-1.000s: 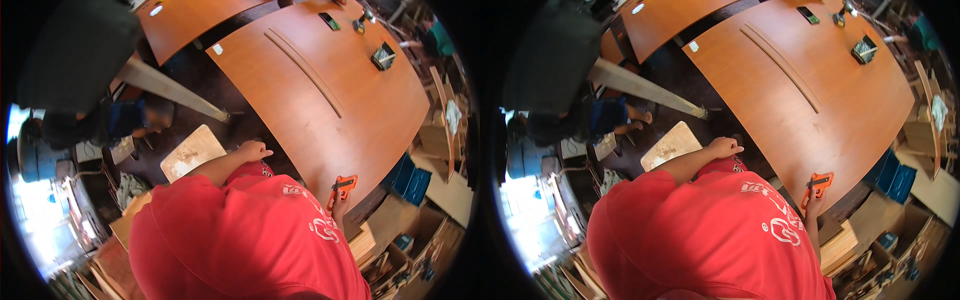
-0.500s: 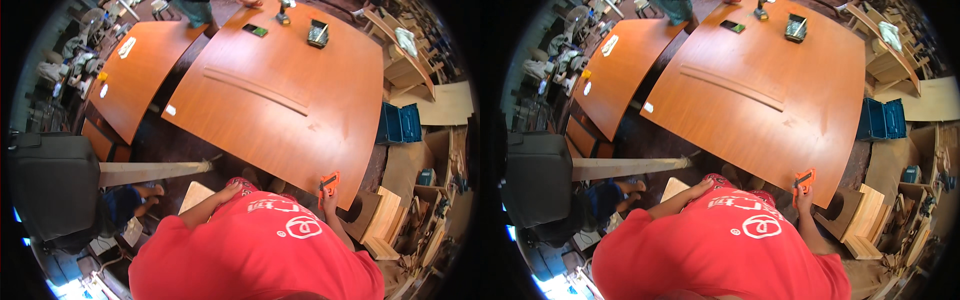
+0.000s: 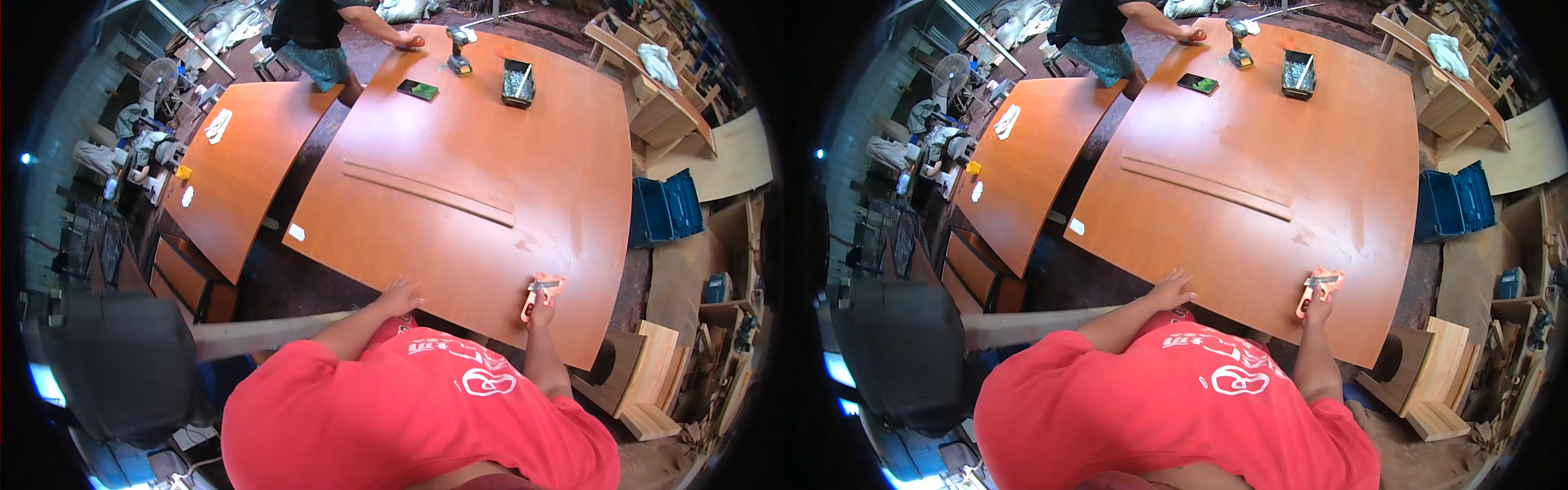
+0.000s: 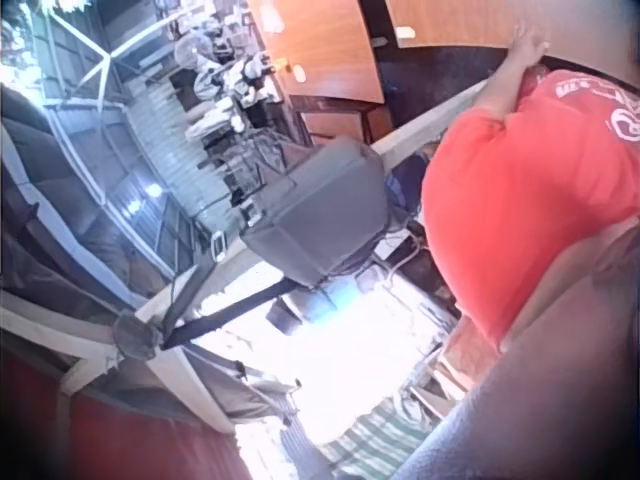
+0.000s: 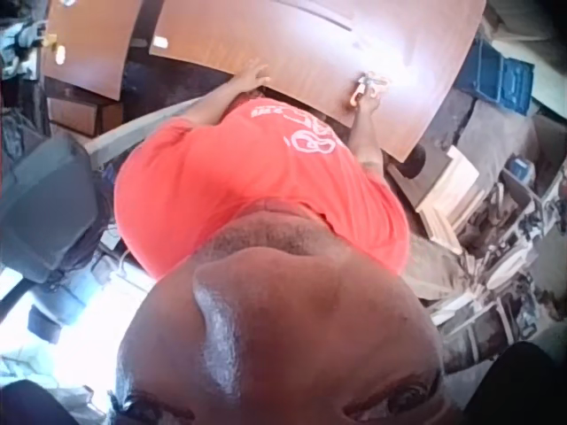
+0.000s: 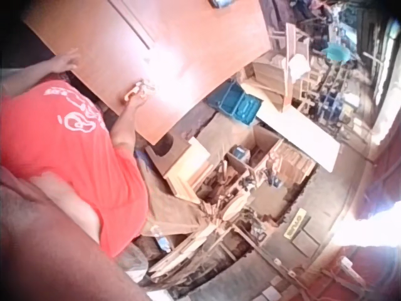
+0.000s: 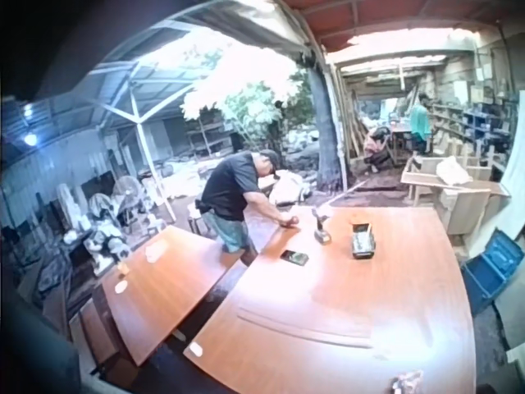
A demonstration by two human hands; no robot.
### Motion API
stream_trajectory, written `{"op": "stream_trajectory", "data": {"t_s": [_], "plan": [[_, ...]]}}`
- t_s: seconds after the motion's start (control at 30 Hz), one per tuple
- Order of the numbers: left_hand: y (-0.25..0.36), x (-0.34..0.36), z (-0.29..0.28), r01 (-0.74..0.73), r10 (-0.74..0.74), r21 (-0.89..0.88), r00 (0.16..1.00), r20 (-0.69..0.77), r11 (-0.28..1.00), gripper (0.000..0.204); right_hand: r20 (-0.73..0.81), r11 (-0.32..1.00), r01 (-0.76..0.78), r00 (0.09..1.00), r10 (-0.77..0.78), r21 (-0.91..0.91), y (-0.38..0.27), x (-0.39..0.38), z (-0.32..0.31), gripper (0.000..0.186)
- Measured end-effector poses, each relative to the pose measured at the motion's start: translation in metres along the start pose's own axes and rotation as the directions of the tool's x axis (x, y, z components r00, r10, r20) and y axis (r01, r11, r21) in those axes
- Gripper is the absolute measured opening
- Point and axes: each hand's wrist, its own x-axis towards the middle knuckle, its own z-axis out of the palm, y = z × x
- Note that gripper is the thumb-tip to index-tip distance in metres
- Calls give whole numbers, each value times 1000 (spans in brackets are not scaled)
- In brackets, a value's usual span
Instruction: The person applies edge banding to a wooden panel by hand and using a trimmer. They press the adhesive strip along the edge, use a manual edge trimmer to cut away the excess, and peel off a small label from the surface.
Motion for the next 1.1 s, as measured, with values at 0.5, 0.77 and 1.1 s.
{"op": "stream_trajectory", "data": {"t_s": [0.5,0.77,1.1], "plan": [[-15,183,-152,-239,114,467,953,281,851,104,-268,949,158,935,-233,-273,32,32,56,37],[-3,186,-151,-130,-40,461,939,341,878,112,-249,737,90,908,-338,-670,18,18,77,48],[10,201,-160,-179,-93,540,894,438,822,103,-396,865,74,867,-302,-497,16,20,89,47]]}}
